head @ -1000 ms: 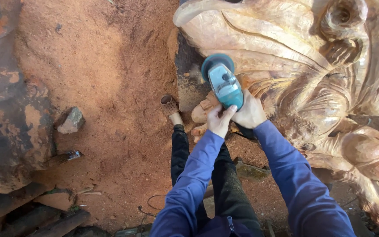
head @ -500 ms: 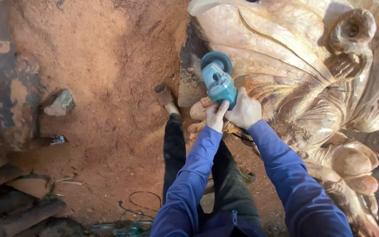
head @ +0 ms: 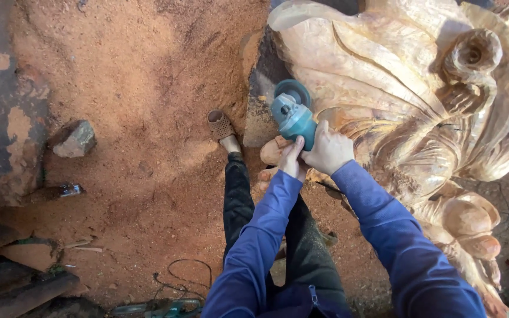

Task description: Using a handheld angle grinder with a sanding disc to smooth the surface of a large, intricate wood sculpture.

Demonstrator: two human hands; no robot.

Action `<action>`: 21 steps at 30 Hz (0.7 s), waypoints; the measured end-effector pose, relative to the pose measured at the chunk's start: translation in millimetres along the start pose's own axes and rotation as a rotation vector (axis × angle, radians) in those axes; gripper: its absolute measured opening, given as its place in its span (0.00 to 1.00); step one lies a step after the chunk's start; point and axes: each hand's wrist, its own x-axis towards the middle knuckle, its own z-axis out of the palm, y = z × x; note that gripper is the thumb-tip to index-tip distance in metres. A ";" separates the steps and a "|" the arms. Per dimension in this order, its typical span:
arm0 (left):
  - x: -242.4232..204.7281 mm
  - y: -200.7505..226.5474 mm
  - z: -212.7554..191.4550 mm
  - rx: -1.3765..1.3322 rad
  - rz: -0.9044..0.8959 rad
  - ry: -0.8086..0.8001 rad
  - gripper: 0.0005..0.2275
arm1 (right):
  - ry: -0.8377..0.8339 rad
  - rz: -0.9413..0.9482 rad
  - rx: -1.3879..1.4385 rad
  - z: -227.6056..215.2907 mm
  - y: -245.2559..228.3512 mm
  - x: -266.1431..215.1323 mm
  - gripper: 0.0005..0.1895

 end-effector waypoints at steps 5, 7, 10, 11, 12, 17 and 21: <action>16.7 -4.0 -10.6 -0.055 0.030 -0.018 0.15 | 0.135 -0.023 0.035 19.0 0.3 10.5 0.30; 31.6 -16.6 -27.7 -0.103 -0.002 -0.030 0.15 | 0.134 -0.033 0.016 20.2 -2.7 14.3 0.30; 22.9 -1.5 -15.2 -0.173 -0.038 -0.038 0.17 | 0.151 -0.062 -0.016 20.4 -7.6 16.5 0.32; 13.0 8.4 -6.2 -0.200 -0.048 -0.027 0.18 | 0.159 -0.080 -0.034 21.9 -9.4 15.4 0.32; 18.7 7.1 -9.5 -0.196 -0.051 -0.029 0.18 | 0.160 -0.077 -0.030 21.6 -11.0 15.5 0.32; 21.6 3.7 1.4 -0.278 -0.070 -0.062 0.18 | 0.204 -0.105 -0.042 25.2 -0.2 19.8 0.33; 7.6 -16.3 -8.1 -0.245 -0.191 -0.084 0.20 | 0.116 -0.109 -0.055 27.2 20.5 17.9 0.36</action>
